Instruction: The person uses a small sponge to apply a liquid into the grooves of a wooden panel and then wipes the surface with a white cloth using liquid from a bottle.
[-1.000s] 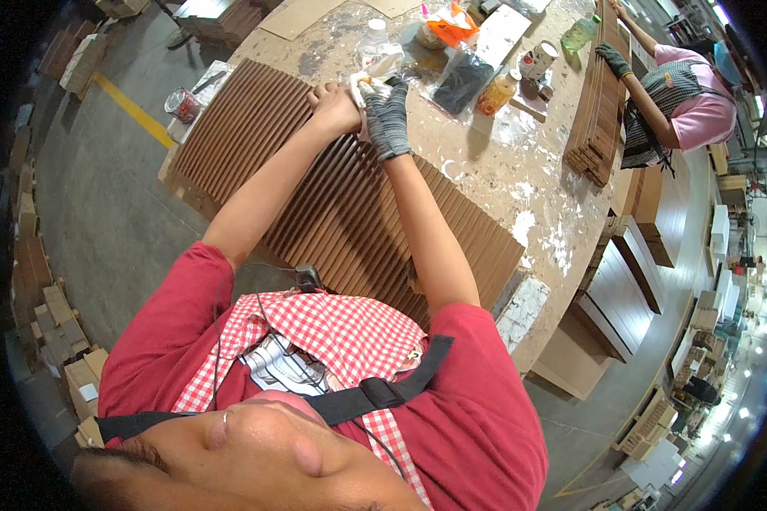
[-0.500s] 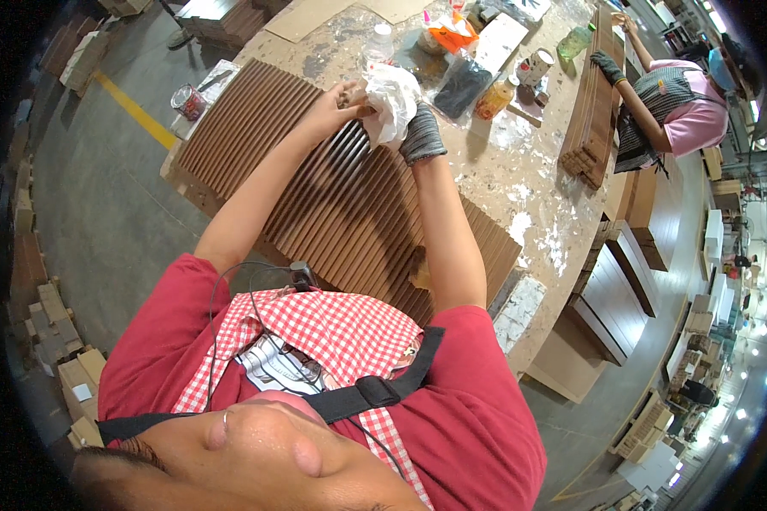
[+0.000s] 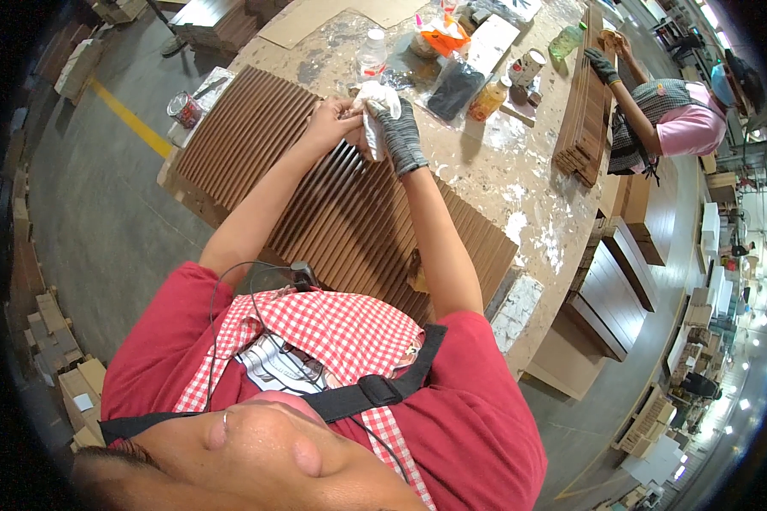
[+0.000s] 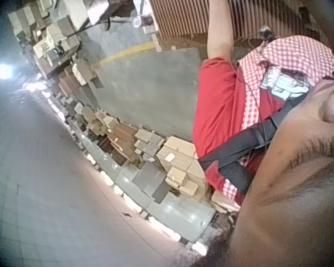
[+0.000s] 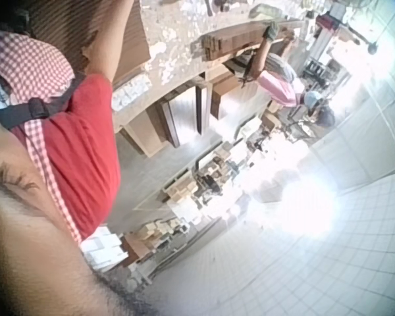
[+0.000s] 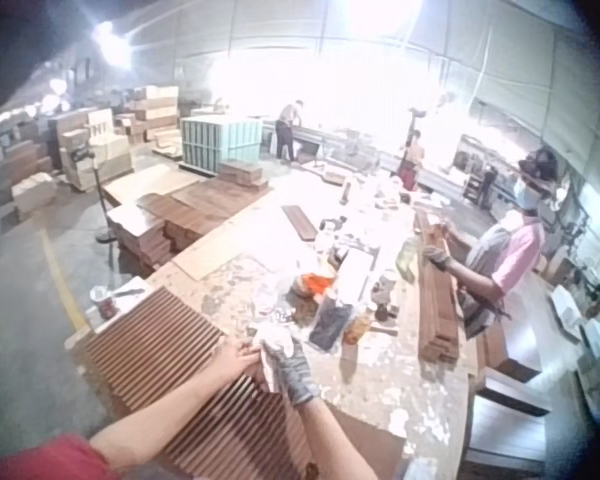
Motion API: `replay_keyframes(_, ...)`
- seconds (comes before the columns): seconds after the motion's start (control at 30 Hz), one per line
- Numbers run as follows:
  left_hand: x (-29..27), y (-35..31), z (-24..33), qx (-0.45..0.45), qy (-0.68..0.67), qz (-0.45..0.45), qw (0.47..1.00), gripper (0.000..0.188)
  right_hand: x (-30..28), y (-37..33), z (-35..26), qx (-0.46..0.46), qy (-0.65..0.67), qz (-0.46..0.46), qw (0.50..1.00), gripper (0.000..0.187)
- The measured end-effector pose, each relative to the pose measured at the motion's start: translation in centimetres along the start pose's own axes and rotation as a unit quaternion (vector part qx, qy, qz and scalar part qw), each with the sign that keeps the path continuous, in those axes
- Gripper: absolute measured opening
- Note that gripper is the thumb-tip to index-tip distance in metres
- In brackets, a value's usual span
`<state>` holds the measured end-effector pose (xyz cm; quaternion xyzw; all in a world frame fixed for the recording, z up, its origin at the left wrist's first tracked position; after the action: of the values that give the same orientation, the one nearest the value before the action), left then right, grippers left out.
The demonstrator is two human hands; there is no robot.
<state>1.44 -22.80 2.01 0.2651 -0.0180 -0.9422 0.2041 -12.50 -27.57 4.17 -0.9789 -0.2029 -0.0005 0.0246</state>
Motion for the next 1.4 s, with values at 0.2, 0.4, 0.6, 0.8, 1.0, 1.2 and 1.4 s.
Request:
replay_keyframes(0.2, -2.3, -3.0, -0.9, -0.041, -0.001, 0.012, 0.999, 0.063, -4.9, -0.1, 1.1, 0.054, 0.071, 0.15, 0.985, 0.047)
replay_keyframes(0.4, 0.2, -4.9, -2.4, -0.135, 0.238, -0.023, 0.962, 0.069, -1.2, -2.5, 0.4, 0.04, 0.104, 0.1, 0.989, 0.047)
replay_keyframes(0.6, 0.1, -5.6, -3.4, -0.229, -0.038, 0.113, 0.966, 0.067, 3.6, -5.6, 3.0, -0.03, 0.066, 0.15, 0.986, 0.034)
replay_keyframes(0.8, -1.2, -5.9, -1.0, -0.19, 0.063, 0.027, 0.979, 0.08, 5.2, -5.4, 3.2, -0.016, 0.107, 0.1, 0.989, 0.064)
replay_keyframes(1.0, -2.1, -6.1, -1.6, -0.213, 0.032, 0.096, 0.972, 0.08, 6.5, -5.9, 2.0, -0.04, 0.105, 0.112, 0.987, 0.043)
replay_keyframes(1.2, -3.0, -6.7, -2.2, -0.164, 0.175, 0.055, 0.969, 0.082, 6.0, -4.8, 0.4, -0.003, 0.14, 0.108, 0.984, 0.037)
replay_keyframes(1.4, -4.3, -7.4, -10.3, -0.278, -0.098, 0.108, 0.95, 0.071, 8.0, -7.1, -2.2, 0.003, 0.112, 0.044, 0.993, 0.051)
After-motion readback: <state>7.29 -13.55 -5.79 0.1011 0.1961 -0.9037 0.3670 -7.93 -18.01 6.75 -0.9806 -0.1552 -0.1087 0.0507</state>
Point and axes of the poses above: each hand's wrist, its own y-axis towards the middle knuckle, its own x-axis out of the palm, z = x × y, the point moved 8 cm from there along y, towards the middle knuckle, and after that the axes turned 5 degrees about z, right-handed, at the moved point
